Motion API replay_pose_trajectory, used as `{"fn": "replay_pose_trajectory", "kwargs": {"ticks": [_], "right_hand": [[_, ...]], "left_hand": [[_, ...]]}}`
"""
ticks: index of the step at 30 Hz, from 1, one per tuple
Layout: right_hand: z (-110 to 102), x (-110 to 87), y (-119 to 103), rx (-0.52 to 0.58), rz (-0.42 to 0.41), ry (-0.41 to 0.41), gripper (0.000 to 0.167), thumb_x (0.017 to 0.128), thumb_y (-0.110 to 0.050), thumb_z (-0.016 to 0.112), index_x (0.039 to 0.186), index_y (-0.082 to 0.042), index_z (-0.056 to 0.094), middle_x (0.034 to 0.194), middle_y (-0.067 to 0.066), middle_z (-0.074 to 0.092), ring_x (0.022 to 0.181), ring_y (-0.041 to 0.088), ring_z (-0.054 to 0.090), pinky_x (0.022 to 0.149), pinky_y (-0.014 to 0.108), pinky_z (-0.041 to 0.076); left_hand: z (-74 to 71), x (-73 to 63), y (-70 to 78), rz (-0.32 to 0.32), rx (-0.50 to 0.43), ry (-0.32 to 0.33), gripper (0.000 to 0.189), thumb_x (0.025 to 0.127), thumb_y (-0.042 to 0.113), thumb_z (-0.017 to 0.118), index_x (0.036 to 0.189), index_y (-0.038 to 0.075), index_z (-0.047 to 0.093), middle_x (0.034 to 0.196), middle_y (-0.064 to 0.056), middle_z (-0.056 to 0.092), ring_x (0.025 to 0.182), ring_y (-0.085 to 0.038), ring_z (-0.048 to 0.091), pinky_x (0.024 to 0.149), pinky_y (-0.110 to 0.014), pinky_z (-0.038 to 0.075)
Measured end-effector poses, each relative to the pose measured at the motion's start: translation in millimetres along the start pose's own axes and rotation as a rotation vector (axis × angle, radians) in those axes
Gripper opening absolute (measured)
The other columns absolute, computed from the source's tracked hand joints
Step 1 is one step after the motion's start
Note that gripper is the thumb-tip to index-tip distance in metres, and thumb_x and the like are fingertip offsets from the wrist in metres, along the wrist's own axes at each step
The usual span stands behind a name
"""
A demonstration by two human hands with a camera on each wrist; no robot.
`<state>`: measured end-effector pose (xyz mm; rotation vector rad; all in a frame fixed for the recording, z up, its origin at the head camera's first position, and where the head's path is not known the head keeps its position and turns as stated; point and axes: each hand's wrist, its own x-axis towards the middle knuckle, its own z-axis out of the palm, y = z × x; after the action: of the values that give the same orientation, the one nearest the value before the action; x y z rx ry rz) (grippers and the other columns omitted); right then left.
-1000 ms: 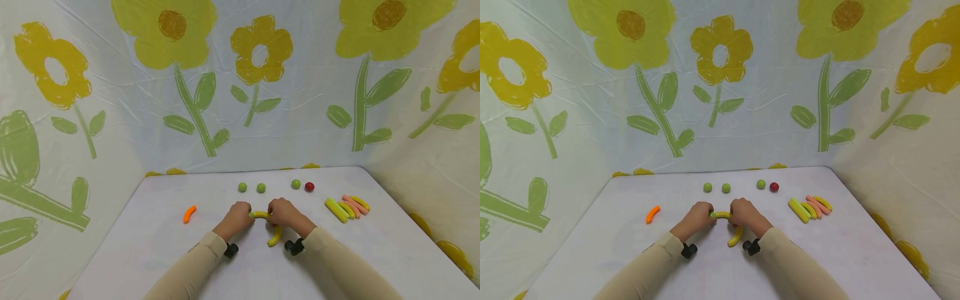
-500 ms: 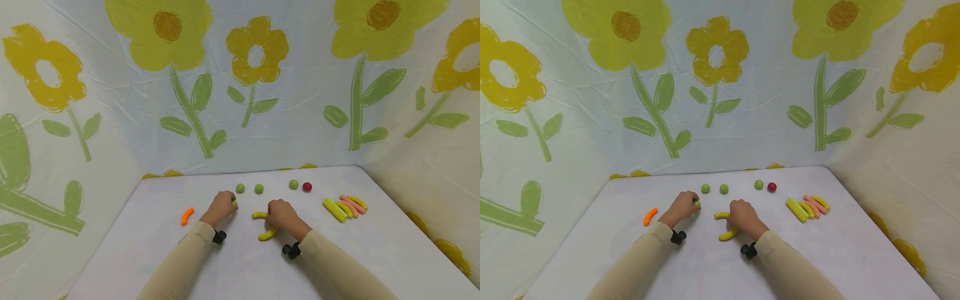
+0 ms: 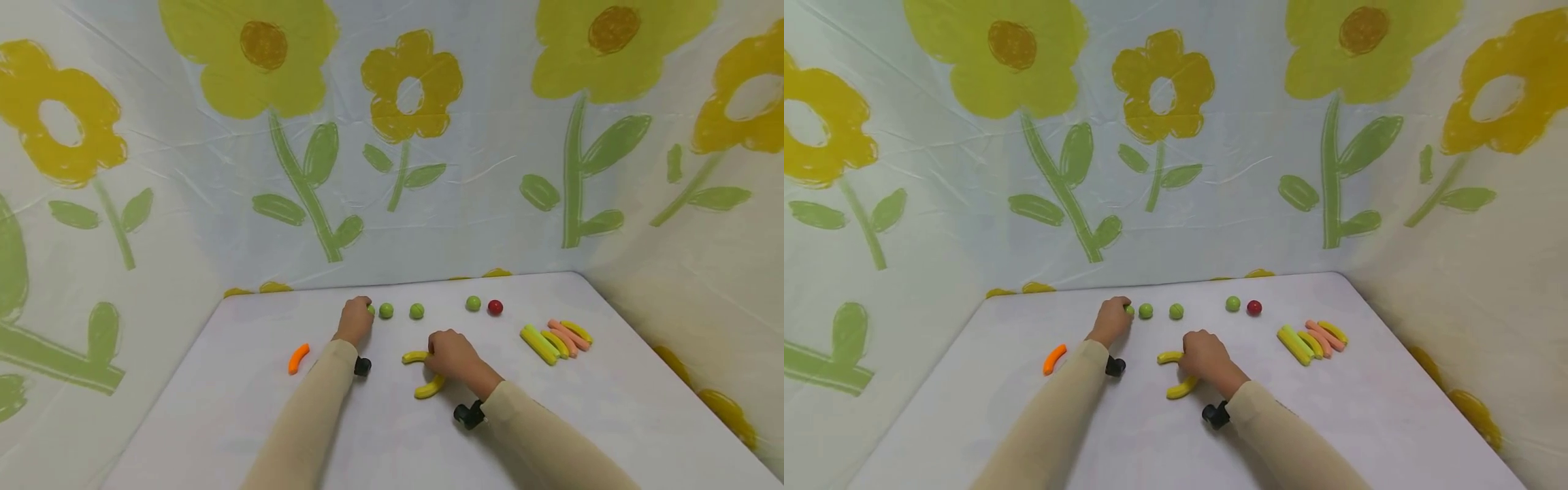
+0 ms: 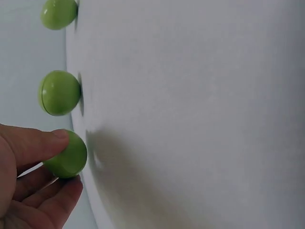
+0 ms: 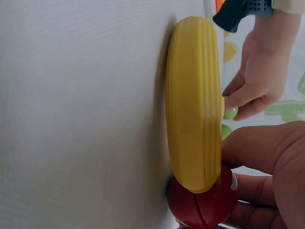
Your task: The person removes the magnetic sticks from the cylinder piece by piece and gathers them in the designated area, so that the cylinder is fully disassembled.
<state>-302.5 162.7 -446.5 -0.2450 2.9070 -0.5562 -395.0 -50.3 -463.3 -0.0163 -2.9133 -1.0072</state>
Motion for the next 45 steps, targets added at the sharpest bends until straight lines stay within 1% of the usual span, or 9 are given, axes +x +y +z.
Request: {"fn": "replay_pose_trajectory", "kwargs": {"ticks": [11,19,22,26,28,31,35,39,45], "right_hand": [[1.1,-1.7,-6.2,0.006,-0.025,0.008,0.011,0.084,-0.018,0.071,0.086,-0.008,0.066,0.077,0.002,0.062,0.065,0.017,0.054,0.057,0.025,0.048],[1.7,-0.6,-8.0,0.004,-0.035,-0.006,0.011,0.084,-0.019,0.071,0.085,-0.009,0.066,0.077,0.002,0.062,0.064,0.017,0.054,0.057,0.025,0.048],[1.7,1.5,-8.3,0.009,-0.052,-0.006,0.012,0.085,-0.019,0.071,0.085,-0.009,0.066,0.077,0.001,0.063,0.064,0.017,0.054,0.057,0.025,0.048],[1.0,4.9,-8.2,0.009,-0.134,0.022,0.01,0.086,-0.018,0.071,0.087,-0.008,0.07,0.077,0.0,0.064,0.064,0.014,0.054,0.058,0.025,0.047],[-0.1,5.9,-8.5,0.013,-0.165,0.029,0.009,0.086,-0.017,0.072,0.089,-0.008,0.072,0.077,-0.001,0.065,0.066,0.014,0.054,0.06,0.025,0.048],[-1.5,6.4,-8.1,0.031,-0.196,0.024,0.008,0.086,-0.015,0.073,0.089,-0.008,0.072,0.077,-0.001,0.065,0.068,0.013,0.053,0.063,0.026,0.048],[-2.1,4.9,-3.6,0.068,-0.212,0.004,0.015,0.083,-0.019,0.077,0.093,-0.009,0.072,0.085,0.0,0.066,0.073,0.014,0.054,0.068,0.027,0.05],[-3.6,0.9,1.3,0.099,-0.151,-0.017,0.031,0.077,-0.021,0.081,0.103,-0.009,0.069,0.094,0.004,0.067,0.079,0.016,0.055,0.073,0.03,0.052],[-1.2,-3.2,0.2,0.138,-0.095,-0.047,0.033,0.078,-0.015,0.08,0.106,-0.008,0.065,0.09,0.005,0.066,0.076,0.017,0.057,0.07,0.029,0.054]], "left_hand": [[3.0,5.5,-13.4,0.021,0.026,-0.034,0.039,0.095,0.007,0.055,0.134,0.006,0.055,0.132,-0.017,0.059,0.126,-0.032,0.052,0.106,-0.045,0.043],[-4.0,-17.0,0.4,0.185,0.112,0.055,0.042,0.092,0.006,0.059,0.134,0.004,0.054,0.139,-0.016,0.052,0.132,-0.032,0.047,0.11,-0.044,0.039],[-3.2,-37.7,16.1,0.284,0.149,-0.027,0.036,0.093,0.016,0.062,0.127,0.005,0.06,0.131,-0.013,0.059,0.126,-0.029,0.053,0.105,-0.042,0.045],[5.4,-67.8,34.9,0.349,0.177,-0.253,0.028,0.09,0.023,0.068,0.111,0.005,0.07,0.107,-0.007,0.071,0.097,-0.019,0.066,0.083,-0.032,0.055],[9.1,-79.4,41.9,0.349,0.187,-0.308,0.021,0.088,0.02,0.07,0.1,0.004,0.072,0.093,-0.004,0.071,0.08,-0.013,0.063,0.071,-0.026,0.054],[14.3,-87.9,46.3,0.334,0.191,-0.305,0.009,0.086,0.013,0.07,0.088,0.004,0.071,0.078,-0.001,0.067,0.066,-0.01,0.055,0.062,-0.023,0.049],[19.8,-90.3,45.0,0.31,0.21,-0.276,0.006,0.087,0.01,0.068,0.087,0.005,0.069,0.08,-0.002,0.067,0.072,-0.012,0.057,0.067,-0.026,0.05],[22.4,-92.6,43.9,0.276,0.222,-0.273,0.01,0.087,0.008,0.067,0.095,0.003,0.07,0.089,-0.004,0.069,0.082,-0.015,0.061,0.075,-0.03,0.053],[24.1,-93.7,43.0,0.246,0.242,-0.276,0.008,0.087,0.006,0.066,0.094,0.003,0.07,0.085,-0.003,0.067,0.077,-0.013,0.058,0.073,-0.029,0.053]]}}
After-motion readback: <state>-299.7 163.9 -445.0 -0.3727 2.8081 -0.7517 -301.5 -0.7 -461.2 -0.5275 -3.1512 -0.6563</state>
